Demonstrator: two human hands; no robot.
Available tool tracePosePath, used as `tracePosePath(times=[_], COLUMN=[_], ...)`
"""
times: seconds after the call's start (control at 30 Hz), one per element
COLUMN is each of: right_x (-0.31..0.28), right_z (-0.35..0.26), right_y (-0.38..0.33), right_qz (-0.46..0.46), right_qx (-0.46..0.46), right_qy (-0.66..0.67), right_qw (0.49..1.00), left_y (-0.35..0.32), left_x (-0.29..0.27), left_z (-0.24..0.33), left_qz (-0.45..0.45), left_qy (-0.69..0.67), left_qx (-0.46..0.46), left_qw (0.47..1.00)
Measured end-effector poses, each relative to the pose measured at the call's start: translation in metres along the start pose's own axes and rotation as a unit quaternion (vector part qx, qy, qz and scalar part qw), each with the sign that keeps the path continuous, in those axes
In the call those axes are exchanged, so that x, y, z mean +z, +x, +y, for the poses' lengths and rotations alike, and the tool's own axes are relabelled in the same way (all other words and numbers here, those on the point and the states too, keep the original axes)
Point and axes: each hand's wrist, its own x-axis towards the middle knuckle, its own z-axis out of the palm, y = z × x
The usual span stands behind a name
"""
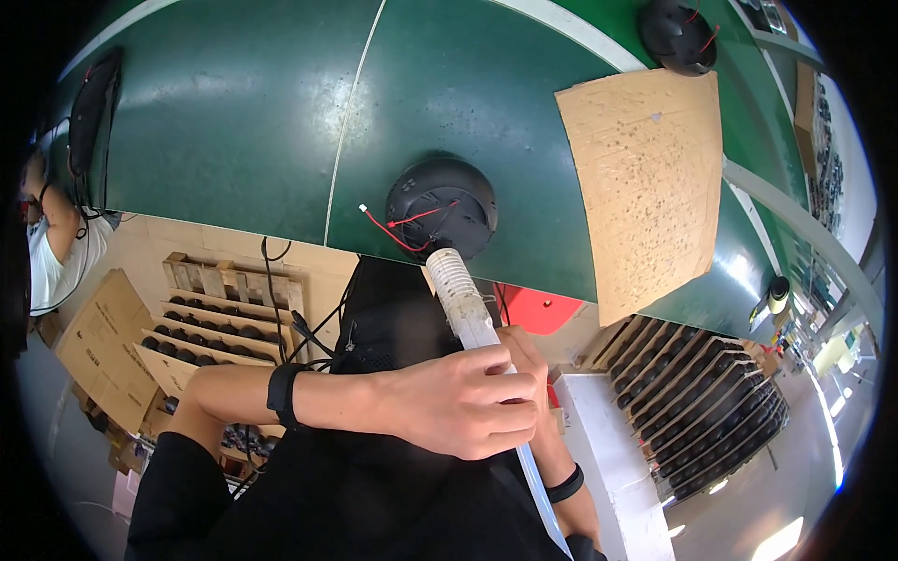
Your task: The person uses a glue gun to apply glue to the interior of black plastic housings, presses red wires into the glue, and then carries the finished housings to a large cardboard box.
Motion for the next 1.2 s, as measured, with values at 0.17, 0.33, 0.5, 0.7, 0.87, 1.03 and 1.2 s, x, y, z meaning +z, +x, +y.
tracePosePath(times=[0.17, 0.33, 0.5, 0.7, 0.87, 1.03, 1.2], right_x=[0.005, 0.006, 0.001, 0.007, 0.01, 0.008, 0.009], right_z=[-0.002, -0.003, -0.028, 0.003, 0.0, -0.003, -0.004], right_y=[0.002, 0.004, 0.013, 0.0, 0.01, 0.017, 0.025], right_qz=[0.004, -0.014, 0.008, 0.019, 0.006, -0.005, 0.002], right_qx=[0.019, 0.032, -0.029, -0.031, -0.029, -0.038, -0.04], right_qy=[0.013, 0.016, -0.009, -0.068, -0.04, -0.06, -0.051], right_qw=[1.0, 0.999, 1.0, 0.997, 0.999, 0.997, 0.998], left_y=[-0.005, -0.003, -0.009, -0.038, -0.07, -0.064, -0.071], left_x=[0.001, -0.007, -0.023, -0.098, -0.099, -0.102, -0.106], left_z=[0.0, -0.004, -0.005, -0.081, -0.109, -0.119, -0.126], left_qz=[-0.002, -0.011, -0.044, -0.054, -0.207, -0.196, -0.181], left_qy=[-0.004, -0.002, -0.099, 0.099, 0.178, 0.163, 0.079], left_qx=[-0.003, 0.0, 0.007, -0.16, -0.206, -0.19, -0.207], left_qw=[1.0, 1.0, 0.994, 0.981, 0.94, 0.948, 0.958])
